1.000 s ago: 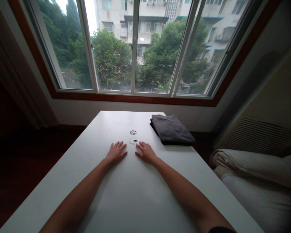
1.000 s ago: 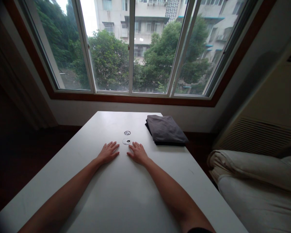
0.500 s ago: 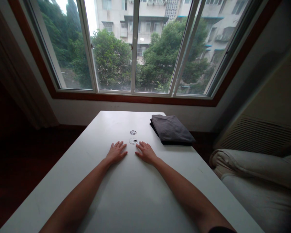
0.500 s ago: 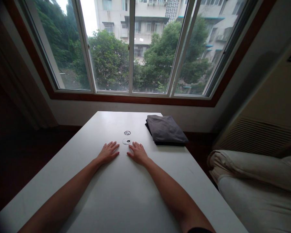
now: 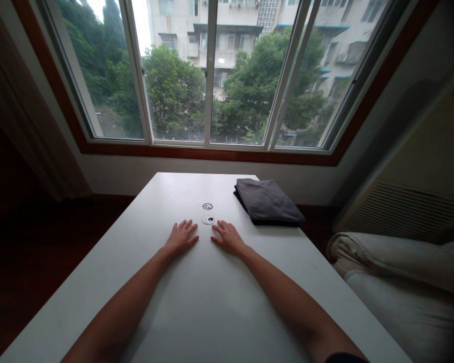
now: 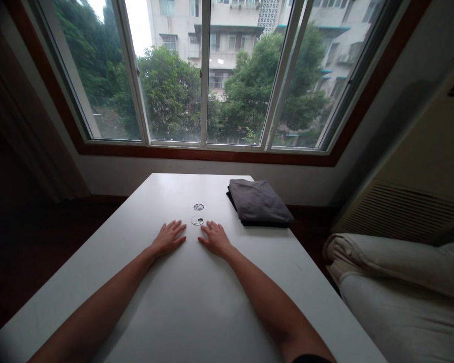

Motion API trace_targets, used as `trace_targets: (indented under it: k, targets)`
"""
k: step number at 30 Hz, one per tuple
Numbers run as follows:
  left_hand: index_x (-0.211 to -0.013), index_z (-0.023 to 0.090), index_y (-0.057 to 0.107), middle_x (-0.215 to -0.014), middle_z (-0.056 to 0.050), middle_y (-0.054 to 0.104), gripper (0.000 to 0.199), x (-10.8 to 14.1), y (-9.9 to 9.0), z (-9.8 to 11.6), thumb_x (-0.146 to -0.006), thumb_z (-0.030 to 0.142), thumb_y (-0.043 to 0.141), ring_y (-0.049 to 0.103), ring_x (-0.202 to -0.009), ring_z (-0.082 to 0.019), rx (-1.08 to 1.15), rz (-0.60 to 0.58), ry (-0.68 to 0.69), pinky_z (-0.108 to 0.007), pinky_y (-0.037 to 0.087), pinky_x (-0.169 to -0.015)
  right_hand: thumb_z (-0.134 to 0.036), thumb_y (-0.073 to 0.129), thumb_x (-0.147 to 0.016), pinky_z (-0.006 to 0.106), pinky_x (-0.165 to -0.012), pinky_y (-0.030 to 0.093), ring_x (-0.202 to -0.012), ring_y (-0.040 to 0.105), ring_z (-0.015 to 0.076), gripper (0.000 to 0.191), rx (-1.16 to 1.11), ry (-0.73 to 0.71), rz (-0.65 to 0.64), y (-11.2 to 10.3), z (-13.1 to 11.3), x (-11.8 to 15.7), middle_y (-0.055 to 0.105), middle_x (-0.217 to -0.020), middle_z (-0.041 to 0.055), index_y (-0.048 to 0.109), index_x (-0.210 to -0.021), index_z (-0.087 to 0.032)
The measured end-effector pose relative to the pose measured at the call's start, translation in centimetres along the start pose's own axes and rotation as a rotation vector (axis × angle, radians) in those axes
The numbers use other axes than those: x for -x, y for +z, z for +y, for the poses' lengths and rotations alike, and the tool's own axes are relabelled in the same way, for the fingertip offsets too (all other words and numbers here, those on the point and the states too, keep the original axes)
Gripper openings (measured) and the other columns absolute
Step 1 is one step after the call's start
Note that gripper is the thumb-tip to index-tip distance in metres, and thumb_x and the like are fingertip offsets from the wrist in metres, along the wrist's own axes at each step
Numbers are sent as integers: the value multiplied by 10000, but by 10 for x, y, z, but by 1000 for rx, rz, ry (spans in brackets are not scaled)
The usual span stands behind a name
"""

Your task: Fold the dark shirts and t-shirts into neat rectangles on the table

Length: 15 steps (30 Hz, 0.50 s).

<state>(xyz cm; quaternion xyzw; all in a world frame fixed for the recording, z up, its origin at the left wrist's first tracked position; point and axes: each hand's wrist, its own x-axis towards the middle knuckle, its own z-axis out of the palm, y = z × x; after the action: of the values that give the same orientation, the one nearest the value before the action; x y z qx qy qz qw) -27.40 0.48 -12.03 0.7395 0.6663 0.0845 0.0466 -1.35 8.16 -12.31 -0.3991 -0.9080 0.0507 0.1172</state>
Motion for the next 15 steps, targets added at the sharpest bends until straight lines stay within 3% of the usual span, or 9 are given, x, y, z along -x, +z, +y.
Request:
trace_targets:
  k: [15]
  targets:
    - [-1598,298,407,-1716,-84,262,649,0,1,-1,-1020,595,402,190,-1586,-344,1,6,6,-611,134,-1258,-577,535,-1008,521,-1253,225,-1539,309,322,619,-15,-7,1,0,1,0,371,-1652,128,508,-1537,-258]
